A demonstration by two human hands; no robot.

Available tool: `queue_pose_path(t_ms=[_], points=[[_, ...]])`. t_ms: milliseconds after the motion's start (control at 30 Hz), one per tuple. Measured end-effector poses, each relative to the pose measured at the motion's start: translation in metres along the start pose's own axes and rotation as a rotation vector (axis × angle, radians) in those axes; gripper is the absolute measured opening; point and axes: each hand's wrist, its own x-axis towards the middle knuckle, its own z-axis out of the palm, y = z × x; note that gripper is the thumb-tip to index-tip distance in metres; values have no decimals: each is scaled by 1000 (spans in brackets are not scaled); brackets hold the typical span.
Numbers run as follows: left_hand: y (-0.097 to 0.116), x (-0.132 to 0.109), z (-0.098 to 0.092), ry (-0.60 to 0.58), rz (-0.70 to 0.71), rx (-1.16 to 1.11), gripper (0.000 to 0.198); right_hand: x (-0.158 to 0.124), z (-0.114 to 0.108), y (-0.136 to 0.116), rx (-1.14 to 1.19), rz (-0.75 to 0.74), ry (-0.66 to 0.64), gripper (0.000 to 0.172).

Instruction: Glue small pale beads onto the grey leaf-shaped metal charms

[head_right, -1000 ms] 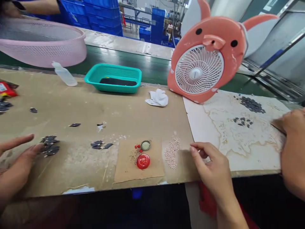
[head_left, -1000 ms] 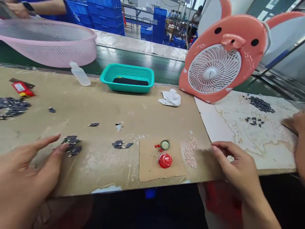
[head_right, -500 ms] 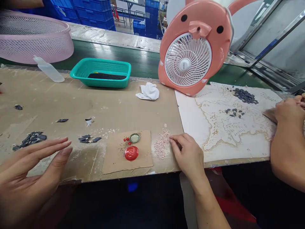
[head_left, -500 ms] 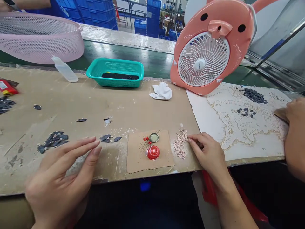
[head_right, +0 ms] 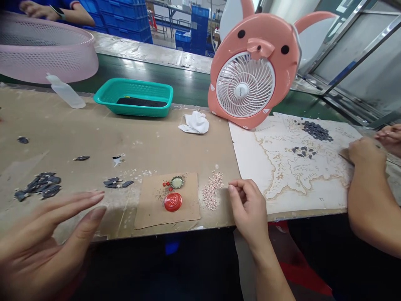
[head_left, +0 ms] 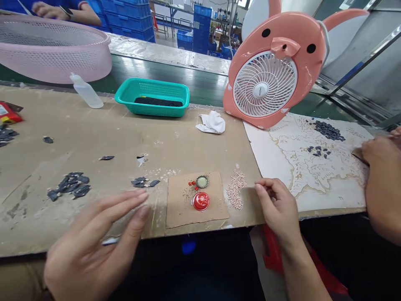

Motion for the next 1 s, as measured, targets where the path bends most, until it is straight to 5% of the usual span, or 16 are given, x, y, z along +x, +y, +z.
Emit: queue_pose_path(t_ms=[133,267,400,600,833,1000], points=[[32,-7,3,-200,11,-317,40,-24,9,-27,307,40,-64,17],[62,-5,10,-536,-280,-584,20,-42,21,-58,560,71,-239,18],[73,-3,17,-729,-598,-843,11,-54,29,-70,749,149,-363,14],[69,-10,22,-793,-873,-974,26,-65,32,-70,559,-13,-308,5],[61,-9,21,-840,-976,-1033,28,-60,30,-77,237,-335,-197,15],[55,-8,22,-902,-1094,-1101,25,-52,25,-80,94,-589,-256,14]])
